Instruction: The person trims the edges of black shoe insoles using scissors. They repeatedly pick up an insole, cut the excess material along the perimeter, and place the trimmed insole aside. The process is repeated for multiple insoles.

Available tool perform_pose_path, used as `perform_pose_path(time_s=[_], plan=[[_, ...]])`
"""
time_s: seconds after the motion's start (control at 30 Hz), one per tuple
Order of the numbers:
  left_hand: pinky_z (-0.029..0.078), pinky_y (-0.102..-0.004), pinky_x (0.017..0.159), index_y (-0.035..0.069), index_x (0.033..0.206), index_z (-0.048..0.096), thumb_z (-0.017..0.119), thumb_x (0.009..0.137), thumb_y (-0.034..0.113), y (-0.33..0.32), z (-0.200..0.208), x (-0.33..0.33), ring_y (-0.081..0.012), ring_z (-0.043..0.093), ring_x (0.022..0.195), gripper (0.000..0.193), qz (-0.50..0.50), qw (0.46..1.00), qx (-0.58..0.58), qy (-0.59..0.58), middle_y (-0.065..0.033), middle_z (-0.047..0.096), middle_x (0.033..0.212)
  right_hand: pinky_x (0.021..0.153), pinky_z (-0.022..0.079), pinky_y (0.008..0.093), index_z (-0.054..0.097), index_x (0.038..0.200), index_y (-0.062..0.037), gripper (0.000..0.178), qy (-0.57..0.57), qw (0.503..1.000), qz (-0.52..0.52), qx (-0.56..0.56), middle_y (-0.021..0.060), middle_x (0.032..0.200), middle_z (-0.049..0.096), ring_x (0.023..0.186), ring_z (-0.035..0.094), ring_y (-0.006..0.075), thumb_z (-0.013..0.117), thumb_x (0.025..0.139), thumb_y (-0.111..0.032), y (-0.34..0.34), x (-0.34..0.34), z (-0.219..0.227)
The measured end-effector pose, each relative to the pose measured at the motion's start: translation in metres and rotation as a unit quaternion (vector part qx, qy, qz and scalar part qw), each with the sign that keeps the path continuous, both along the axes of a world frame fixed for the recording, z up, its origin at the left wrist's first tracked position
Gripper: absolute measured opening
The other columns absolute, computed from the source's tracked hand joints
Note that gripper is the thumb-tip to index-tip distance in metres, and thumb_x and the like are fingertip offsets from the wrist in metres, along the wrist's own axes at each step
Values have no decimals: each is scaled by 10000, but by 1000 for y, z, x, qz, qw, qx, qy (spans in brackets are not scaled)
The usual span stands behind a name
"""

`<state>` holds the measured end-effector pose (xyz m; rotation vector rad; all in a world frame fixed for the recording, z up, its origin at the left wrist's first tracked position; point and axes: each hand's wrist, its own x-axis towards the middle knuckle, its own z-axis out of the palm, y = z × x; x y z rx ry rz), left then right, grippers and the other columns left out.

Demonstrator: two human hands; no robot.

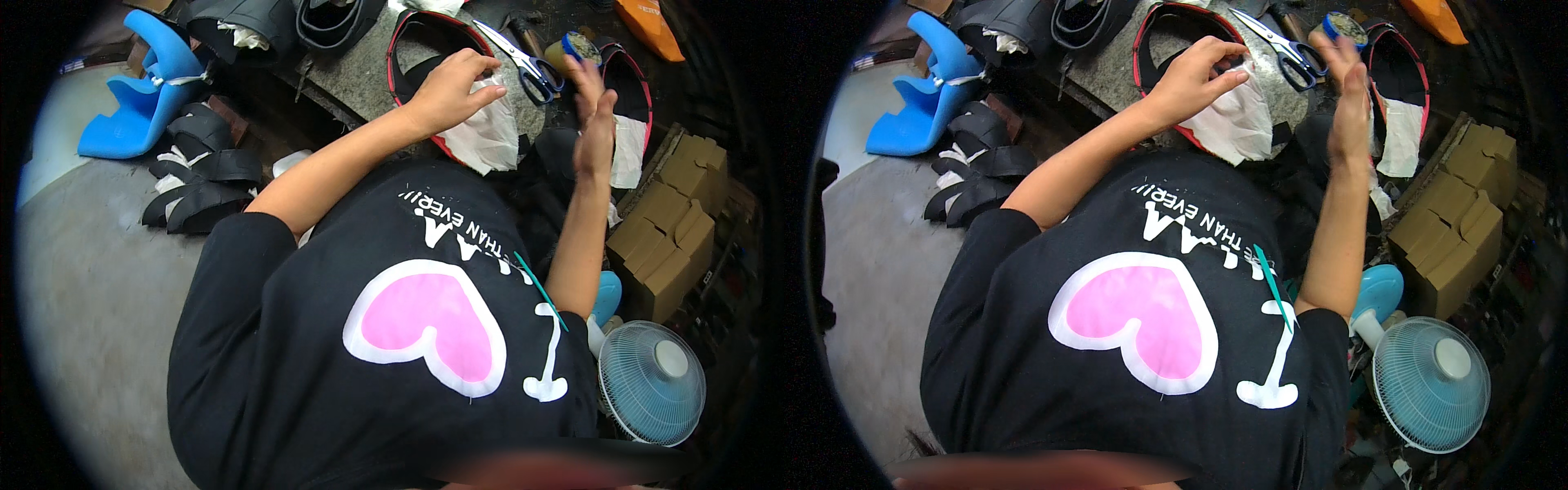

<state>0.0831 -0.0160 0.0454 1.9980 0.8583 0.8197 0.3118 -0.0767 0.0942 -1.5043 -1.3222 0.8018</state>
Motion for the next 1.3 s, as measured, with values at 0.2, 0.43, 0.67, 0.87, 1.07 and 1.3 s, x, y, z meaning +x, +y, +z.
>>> perform_pose_path(time_s=[0.2,0.43,0.67,0.87,1.07,1.3], plan=[[487,-215,711,36,1236,566,627,961,210,-21,30,19,-49,569,830,331,-76,914,-287,-276,4,589,927,1194,68,425,132,1569,-139,1042,501,852,114,-102,31,1632,104,1492,103,227,65,821,-861,-29,-99,3],[417,-231,562,39,843,634,513,1011,413,-20,35,20,-51,482,639,427,30,895,-351,-274,11,577,705,1190,50,474,94,1574,-179,1107,561,807,127,-133,39,1634,83,1494,94,241,86,754,-924,-32,-106,2],[430,-297,524,3,846,604,572,966,386,-23,39,15,-126,524,552,403,39,920,-321,-222,-38,585,663,1196,59,442,104,1571,-157,1074,518,835,127,-138,38,1632,94,1488,124,228,88,791,-894,-32,-100,-7],[475,-407,611,-16,842,606,615,922,371,-25,33,18,-318,571,591,396,96,983,-81,-131,-149,610,694,1202,4,377,7,1566,-110,1104,250,950,150,-108,53,1639,1,1505,16,234,122,791,-888,-32,-106,-24],[376,-259,498,23,771,612,459,1017,458,-10,41,6,-89,492,561,522,53,871,-452,-186,-3,521,620,1198,32,381,32,1558,-59,1205,180,954,207,-119,104,1632,25,1501,46,252,114,734,-935,-34,-101,-26],[486,-231,537,-5,961,647,465,1021,433,-15,35,11,-99,576,634,479,-9,948,-276,-158,-43,614,809,1191,105,449,101,1561,-70,1178,337,920,152,-134,120,1614,142,1475,176,281,54,750,-924,-34,-93,-7]])
